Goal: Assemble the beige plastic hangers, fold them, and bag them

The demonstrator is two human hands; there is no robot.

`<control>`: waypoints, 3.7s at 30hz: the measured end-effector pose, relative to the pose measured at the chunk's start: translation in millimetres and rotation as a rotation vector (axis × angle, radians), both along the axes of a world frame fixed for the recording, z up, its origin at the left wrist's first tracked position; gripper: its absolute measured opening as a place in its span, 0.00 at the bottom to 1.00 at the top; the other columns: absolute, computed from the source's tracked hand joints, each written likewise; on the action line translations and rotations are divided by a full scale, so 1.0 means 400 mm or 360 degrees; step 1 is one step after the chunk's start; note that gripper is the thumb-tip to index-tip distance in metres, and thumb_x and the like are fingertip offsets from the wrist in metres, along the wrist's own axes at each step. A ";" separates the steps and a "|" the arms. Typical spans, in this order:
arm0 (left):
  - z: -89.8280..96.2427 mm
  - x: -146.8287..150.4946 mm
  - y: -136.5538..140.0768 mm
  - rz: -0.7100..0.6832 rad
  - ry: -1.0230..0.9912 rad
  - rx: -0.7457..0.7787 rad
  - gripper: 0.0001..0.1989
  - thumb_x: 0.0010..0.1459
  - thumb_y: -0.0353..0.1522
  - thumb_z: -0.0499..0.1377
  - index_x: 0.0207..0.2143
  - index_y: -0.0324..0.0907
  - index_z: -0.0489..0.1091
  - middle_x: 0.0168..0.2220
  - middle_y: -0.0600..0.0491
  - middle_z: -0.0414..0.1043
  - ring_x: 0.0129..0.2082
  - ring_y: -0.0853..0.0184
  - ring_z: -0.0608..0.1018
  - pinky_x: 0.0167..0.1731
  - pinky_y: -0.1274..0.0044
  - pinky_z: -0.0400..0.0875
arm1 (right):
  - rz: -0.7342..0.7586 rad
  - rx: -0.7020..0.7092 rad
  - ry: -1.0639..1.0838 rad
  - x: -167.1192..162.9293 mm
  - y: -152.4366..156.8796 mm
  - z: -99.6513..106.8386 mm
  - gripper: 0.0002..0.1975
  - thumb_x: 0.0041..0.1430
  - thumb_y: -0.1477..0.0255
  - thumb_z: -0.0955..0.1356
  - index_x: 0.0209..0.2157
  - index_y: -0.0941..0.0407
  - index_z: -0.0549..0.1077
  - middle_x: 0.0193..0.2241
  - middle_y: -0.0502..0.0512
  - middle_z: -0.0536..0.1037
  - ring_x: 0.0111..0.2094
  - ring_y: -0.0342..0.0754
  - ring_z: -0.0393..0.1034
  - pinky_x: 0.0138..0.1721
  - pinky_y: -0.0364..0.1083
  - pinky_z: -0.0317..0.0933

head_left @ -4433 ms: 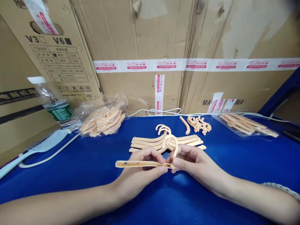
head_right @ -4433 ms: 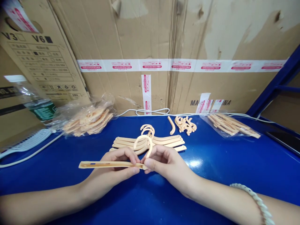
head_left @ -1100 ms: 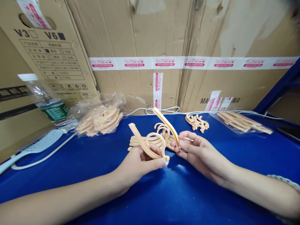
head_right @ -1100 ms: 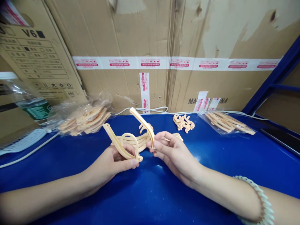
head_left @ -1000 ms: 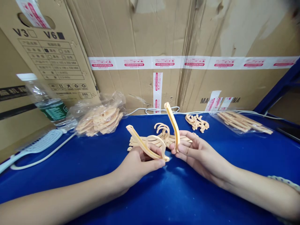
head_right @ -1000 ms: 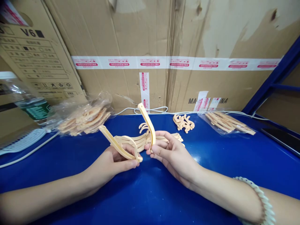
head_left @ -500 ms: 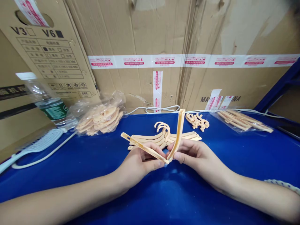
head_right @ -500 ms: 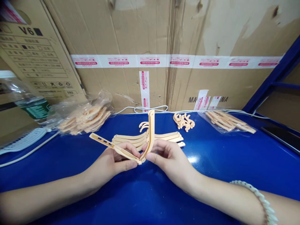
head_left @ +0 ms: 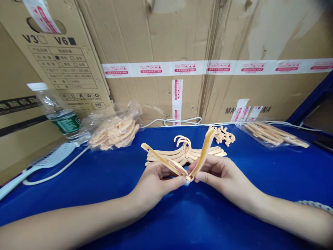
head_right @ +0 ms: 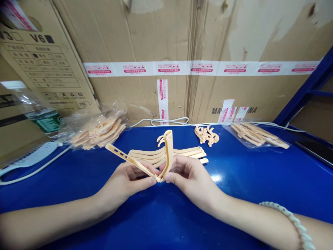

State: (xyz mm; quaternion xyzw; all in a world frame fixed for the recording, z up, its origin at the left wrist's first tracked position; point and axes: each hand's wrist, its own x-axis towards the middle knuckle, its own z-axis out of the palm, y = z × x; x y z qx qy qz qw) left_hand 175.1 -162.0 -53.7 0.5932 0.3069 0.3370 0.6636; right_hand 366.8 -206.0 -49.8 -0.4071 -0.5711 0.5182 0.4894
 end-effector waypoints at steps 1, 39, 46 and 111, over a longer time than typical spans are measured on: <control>-0.001 -0.001 0.001 0.0005 0.0013 0.0007 0.06 0.48 0.27 0.68 0.30 0.43 0.78 0.33 0.56 0.82 0.38 0.63 0.82 0.44 0.75 0.74 | -0.0001 0.0003 0.0003 -0.001 -0.002 0.000 0.09 0.51 0.66 0.75 0.33 0.54 0.79 0.29 0.51 0.82 0.33 0.46 0.77 0.40 0.45 0.71; 0.142 -0.112 0.186 -0.0366 0.0606 0.0472 0.05 0.50 0.31 0.68 0.30 0.40 0.76 0.31 0.53 0.77 0.31 0.67 0.80 0.32 0.81 0.74 | 0.0153 0.0873 -0.1792 0.257 0.083 0.142 0.02 0.54 0.74 0.70 0.28 0.56 0.74 0.30 0.53 0.75 0.31 0.46 0.70 0.32 0.44 0.62; 0.126 -0.113 0.153 -0.0803 0.1108 0.1437 0.05 0.54 0.23 0.62 0.28 0.40 0.73 0.28 0.57 0.74 0.29 0.71 0.74 0.31 0.81 0.66 | 0.0422 0.0644 -0.1877 0.237 0.080 0.117 0.03 0.54 0.76 0.69 0.28 0.56 0.71 0.27 0.50 0.74 0.29 0.44 0.69 0.32 0.42 0.59; 0.008 -0.042 0.045 0.0111 0.0985 0.2023 0.18 0.59 0.29 0.54 0.52 0.42 0.65 0.55 0.44 0.69 0.58 0.55 0.67 0.61 0.59 0.55 | 0.0103 0.1860 -0.2174 -0.002 0.009 -0.010 0.11 0.61 0.73 0.60 0.32 0.58 0.73 0.33 0.58 0.76 0.37 0.51 0.67 0.43 0.53 0.61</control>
